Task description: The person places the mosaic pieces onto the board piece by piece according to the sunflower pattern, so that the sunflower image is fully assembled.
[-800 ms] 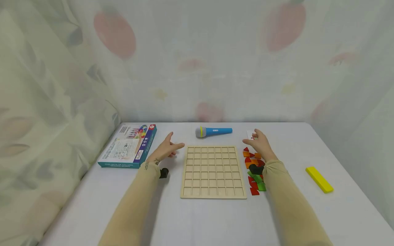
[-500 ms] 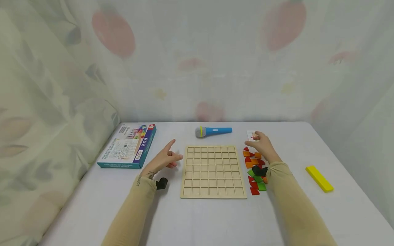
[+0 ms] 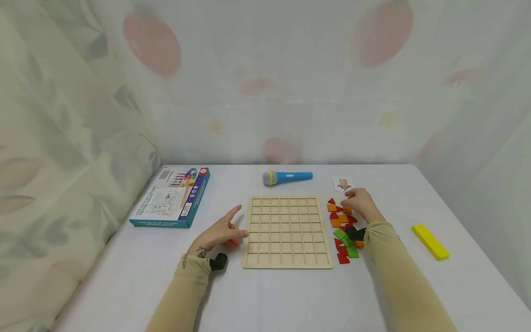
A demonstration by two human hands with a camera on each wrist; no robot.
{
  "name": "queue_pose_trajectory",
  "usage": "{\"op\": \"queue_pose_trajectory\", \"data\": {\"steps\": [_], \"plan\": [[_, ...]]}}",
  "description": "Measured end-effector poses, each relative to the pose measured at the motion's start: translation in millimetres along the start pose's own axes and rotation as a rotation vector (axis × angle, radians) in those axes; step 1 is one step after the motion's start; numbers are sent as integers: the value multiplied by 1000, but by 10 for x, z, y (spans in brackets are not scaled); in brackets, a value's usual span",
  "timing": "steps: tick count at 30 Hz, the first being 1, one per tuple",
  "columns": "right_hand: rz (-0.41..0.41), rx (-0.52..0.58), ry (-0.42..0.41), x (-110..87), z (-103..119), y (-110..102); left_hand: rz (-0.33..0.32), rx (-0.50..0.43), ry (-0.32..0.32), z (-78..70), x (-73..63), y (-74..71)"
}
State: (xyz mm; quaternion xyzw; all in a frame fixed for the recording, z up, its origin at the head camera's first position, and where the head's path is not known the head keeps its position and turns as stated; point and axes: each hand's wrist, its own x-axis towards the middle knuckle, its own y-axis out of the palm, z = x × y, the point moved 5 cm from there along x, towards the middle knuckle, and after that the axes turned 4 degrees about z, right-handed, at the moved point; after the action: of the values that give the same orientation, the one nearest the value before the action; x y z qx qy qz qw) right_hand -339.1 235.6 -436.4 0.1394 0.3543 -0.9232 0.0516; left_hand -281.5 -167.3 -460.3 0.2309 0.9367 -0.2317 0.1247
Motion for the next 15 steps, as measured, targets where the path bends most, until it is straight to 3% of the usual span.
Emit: {"op": "queue_pose_trajectory", "data": {"steps": [10, 15], "plan": [[37, -101, 134, 36, -186, 7, 77, -44, -18, 148, 4, 66], [53, -127, 141, 37, -221, -6, 100, -54, -12, 138, 9, 96]]}}
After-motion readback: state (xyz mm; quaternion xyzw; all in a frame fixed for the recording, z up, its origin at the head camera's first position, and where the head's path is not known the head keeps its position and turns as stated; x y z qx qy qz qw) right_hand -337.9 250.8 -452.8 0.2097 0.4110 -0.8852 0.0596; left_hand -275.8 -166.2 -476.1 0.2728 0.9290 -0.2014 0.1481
